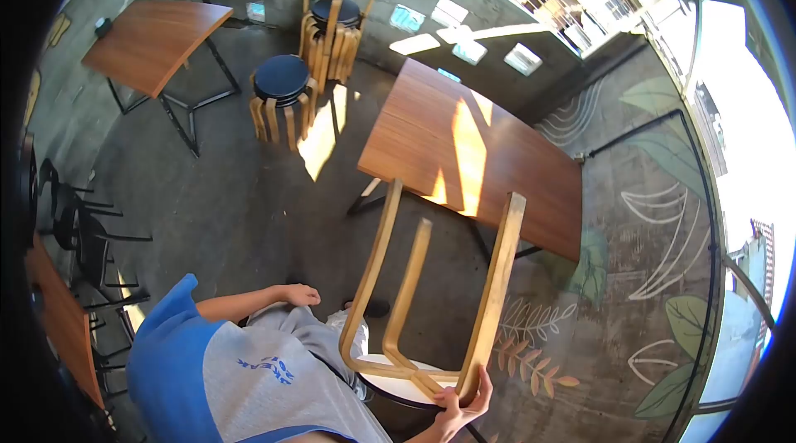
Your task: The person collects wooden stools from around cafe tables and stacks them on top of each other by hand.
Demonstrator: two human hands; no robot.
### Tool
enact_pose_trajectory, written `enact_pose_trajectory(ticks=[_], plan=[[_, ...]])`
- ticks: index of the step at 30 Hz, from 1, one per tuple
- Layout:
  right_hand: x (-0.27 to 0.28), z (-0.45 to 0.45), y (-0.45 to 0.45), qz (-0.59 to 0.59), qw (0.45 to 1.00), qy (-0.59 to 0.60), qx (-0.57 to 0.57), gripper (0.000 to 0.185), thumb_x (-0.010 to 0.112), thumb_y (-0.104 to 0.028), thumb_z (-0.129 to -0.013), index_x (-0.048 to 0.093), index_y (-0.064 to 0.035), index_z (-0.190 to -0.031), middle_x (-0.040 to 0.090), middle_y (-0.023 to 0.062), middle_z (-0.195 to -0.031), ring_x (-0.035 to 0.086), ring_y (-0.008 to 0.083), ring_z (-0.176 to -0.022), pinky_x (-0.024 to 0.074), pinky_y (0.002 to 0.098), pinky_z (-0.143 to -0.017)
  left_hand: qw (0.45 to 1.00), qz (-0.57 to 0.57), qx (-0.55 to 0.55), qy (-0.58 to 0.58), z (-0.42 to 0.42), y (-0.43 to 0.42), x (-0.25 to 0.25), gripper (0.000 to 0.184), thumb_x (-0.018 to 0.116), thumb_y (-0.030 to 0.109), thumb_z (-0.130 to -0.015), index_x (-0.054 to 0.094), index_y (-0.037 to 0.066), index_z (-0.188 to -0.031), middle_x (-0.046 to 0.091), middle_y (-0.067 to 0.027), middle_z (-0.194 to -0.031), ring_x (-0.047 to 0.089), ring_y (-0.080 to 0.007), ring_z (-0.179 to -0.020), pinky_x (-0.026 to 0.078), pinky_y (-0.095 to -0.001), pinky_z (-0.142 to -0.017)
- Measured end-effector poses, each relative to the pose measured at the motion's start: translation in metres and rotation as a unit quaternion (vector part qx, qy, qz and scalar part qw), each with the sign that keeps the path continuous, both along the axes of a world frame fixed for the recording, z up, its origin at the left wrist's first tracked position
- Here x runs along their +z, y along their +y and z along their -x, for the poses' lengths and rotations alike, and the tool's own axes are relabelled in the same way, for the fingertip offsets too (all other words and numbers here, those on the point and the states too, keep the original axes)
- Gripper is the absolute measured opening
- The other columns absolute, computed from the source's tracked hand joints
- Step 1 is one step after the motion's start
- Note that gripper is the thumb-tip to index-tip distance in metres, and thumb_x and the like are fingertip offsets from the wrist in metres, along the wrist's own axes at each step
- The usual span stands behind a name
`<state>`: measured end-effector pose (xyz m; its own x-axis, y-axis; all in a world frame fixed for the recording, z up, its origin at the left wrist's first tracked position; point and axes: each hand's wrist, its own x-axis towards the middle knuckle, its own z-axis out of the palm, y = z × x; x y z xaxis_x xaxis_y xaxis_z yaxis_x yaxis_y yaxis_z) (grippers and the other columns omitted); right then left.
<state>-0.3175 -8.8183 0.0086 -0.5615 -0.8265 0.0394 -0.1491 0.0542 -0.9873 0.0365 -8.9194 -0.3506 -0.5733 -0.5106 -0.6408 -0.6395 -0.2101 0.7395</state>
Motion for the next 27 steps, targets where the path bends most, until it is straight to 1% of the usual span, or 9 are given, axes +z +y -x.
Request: enact_pose_trajectory(ticks=[3, 5, 10, 13, 15, 21, 22, 24, 27], plan=[[0.010, -0.031, -0.028, 0.127, 0.981, -0.098, 0.108, 0.076, 0.059, 0.003, -0.063, 0.047, 0.0031, -0.138, 0.059, 0.0116, -0.064, 0.055, 0.0184, -0.041, 0.0519, 0.0270, -0.044, 0.990, -0.012, 0.137, 0.013, -0.053, 0.015, 0.023, 0.055, 0.047, 0.048, -0.101, 0.062, 0.004, -0.130, 0.066, -0.0159, -0.129, 0.062, -0.0311, -0.119, 0.047, -0.0419, -0.103], [0.007, -0.062, -0.056, 0.213, 0.944, -0.140, 0.211, 0.078, 0.056, -0.001, -0.066, 0.045, 0.0019, -0.143, 0.052, 0.0076, -0.060, 0.050, 0.0172, -0.038, 0.0515, 0.0269, -0.046, 0.951, -0.102, 0.254, 0.146, -0.071, 0.014, 0.047, 0.066, 0.041, 0.060, -0.102, 0.058, 0.004, -0.134, 0.064, -0.0118, -0.131, 0.059, -0.0261, -0.121, 0.044, -0.0401, -0.105], [0.002, -0.143, -0.127, 0.239, 0.858, -0.268, 0.367, 0.087, 0.059, 0.002, -0.069, 0.032, -0.0059, -0.152, 0.046, 0.0061, -0.063, 0.051, 0.0196, -0.043, 0.0555, 0.0337, -0.054, 0.669, -0.129, 0.496, 0.539, -0.106, 0.015, 0.180, 0.070, 0.040, 0.064, -0.100, 0.049, 0.007, -0.140, 0.062, -0.0074, -0.134, 0.057, -0.0199, -0.122, 0.042, -0.0348, -0.102], [-0.001, -0.197, -0.159, 0.200, 0.825, -0.354, 0.393, 0.089, 0.058, 0.005, -0.069, 0.031, -0.0091, -0.153, 0.049, 0.0076, -0.065, 0.056, 0.0210, -0.046, 0.0583, 0.0358, -0.056, 0.628, -0.038, 0.523, 0.576, -0.140, 0.034, 0.188, 0.063, 0.041, 0.057, -0.103, 0.048, 0.007, -0.141, 0.061, -0.0069, -0.133, 0.057, -0.0189, -0.121, 0.042, -0.0352, -0.101], [-0.009, -0.225, -0.177, 0.158, 0.808, -0.388, 0.414, 0.088, 0.057, 0.005, -0.071, 0.032, -0.0118, -0.153, 0.049, 0.0074, -0.066, 0.058, 0.0216, -0.049, 0.0588, 0.0366, -0.058, 0.582, -0.044, 0.594, 0.554, -0.156, 0.041, 0.127, 0.051, 0.040, 0.043, -0.105, 0.050, 0.005, -0.138, 0.062, -0.0073, -0.129, 0.057, -0.0183, -0.118, 0.042, -0.0358, -0.102], [-0.048, -0.310, -0.219, -0.009, 0.814, -0.401, 0.420, 0.083, 0.054, 0.003, -0.069, 0.038, -0.0129, -0.149, 0.047, 0.0051, -0.065, 0.055, 0.0204, -0.048, 0.0572, 0.0371, -0.056, 0.301, -0.158, 0.726, 0.598, -0.218, 0.033, 0.139, 0.040, 0.048, 0.034, -0.101, 0.059, 0.001, -0.123, 0.068, -0.0089, -0.101, 0.067, -0.0213, -0.092, 0.054, -0.0369, -0.090], [-0.055, -0.323, -0.227, -0.036, 0.821, -0.388, 0.418, 0.083, 0.053, 0.001, -0.069, 0.039, -0.0134, -0.149, 0.046, 0.0046, -0.065, 0.054, 0.0196, -0.048, 0.0562, 0.0366, -0.057, 0.294, -0.155, 0.720, 0.609, -0.228, 0.028, 0.089, 0.035, 0.054, 0.030, -0.098, 0.060, 0.000, -0.116, 0.068, -0.0078, -0.093, 0.068, -0.0206, -0.084, 0.057, -0.0356, -0.083], [-0.070, -0.357, -0.246, -0.076, 0.830, -0.373, 0.408, 0.078, 0.050, -0.001, -0.069, 0.043, -0.0142, -0.145, 0.046, 0.0033, -0.065, 0.053, 0.0184, -0.048, 0.0542, 0.0358, -0.056, 0.389, -0.088, 0.776, 0.488, -0.242, 0.031, 0.063, 0.029, 0.055, 0.026, -0.097, 0.060, 0.002, -0.112, 0.067, -0.0067, -0.088, 0.068, -0.0191, -0.079, 0.058, -0.0344, -0.077], [-0.096, -0.407, -0.288, -0.128, 0.836, -0.389, 0.365, 0.073, 0.051, -0.002, -0.069, 0.047, -0.0146, -0.140, 0.048, 0.0028, -0.067, 0.053, 0.0180, -0.049, 0.0528, 0.0351, -0.056, 0.352, -0.100, 0.792, 0.488, -0.289, 0.016, 0.034, 0.022, 0.058, 0.020, -0.094, 0.060, 0.003, -0.107, 0.066, -0.0062, -0.085, 0.067, -0.0183, -0.076, 0.059, -0.0341, -0.074]])
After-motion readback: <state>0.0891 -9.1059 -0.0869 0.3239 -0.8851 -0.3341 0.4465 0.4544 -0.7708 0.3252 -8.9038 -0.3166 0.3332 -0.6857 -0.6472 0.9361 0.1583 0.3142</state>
